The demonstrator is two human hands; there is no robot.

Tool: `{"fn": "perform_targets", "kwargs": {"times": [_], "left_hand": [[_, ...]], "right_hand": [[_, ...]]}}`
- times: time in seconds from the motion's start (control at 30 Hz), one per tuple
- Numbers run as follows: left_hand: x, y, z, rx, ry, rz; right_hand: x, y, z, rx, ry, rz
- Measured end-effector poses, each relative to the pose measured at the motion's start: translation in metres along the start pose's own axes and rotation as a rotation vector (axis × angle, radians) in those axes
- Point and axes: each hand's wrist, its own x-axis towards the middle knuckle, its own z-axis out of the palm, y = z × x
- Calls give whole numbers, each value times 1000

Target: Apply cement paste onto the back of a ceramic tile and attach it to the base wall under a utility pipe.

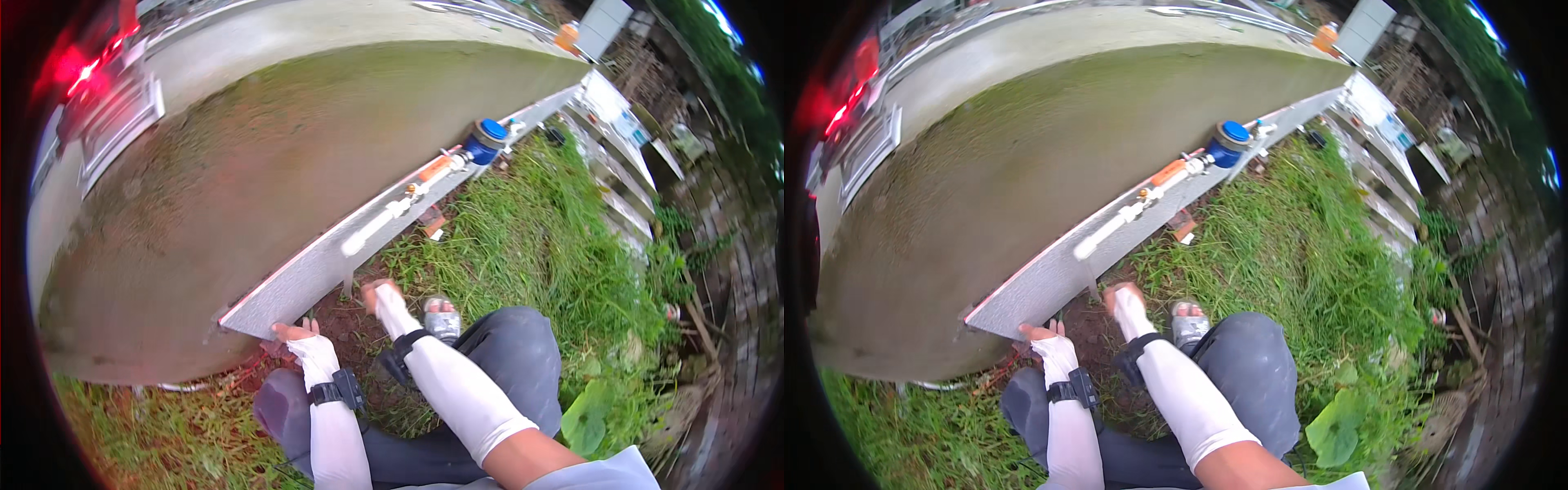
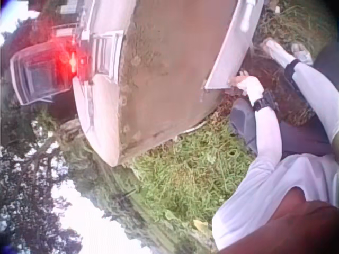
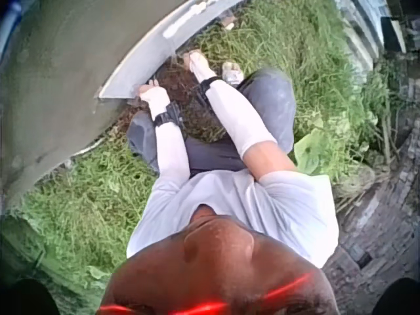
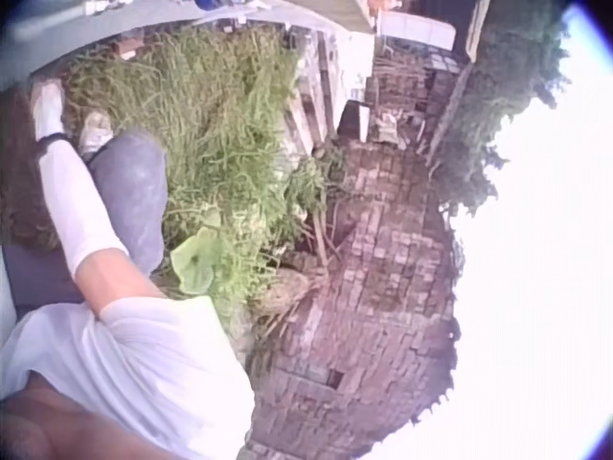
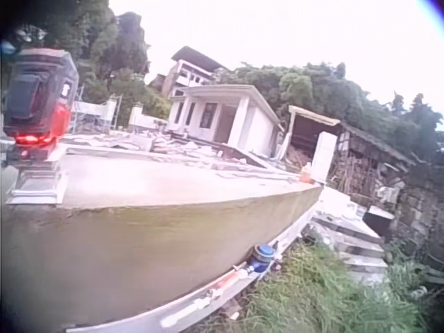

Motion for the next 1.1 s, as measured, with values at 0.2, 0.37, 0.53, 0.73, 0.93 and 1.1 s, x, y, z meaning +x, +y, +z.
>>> {"fn": "perform_targets", "kwargs": {"times": [0.2,0.37,0.53,0.73,0.93,1.1], "left_hand": [[-16,41,4,210,58,125],[-7,39,4,179,31,127],[26,18,1,-24,69,186],[40,4,-3,-67,119,232],[25,22,-4,49,59,208],[14,34,-1,91,-57,197]], "right_hand": [[80,12,-72,816,761,155],[124,-18,-143,1060,902,265],[171,-4,-134,1610,539,153],[195,23,-91,1969,138,52],[198,31,-74,2108,-5,106],[187,25,-72,2149,-44,123]]}}
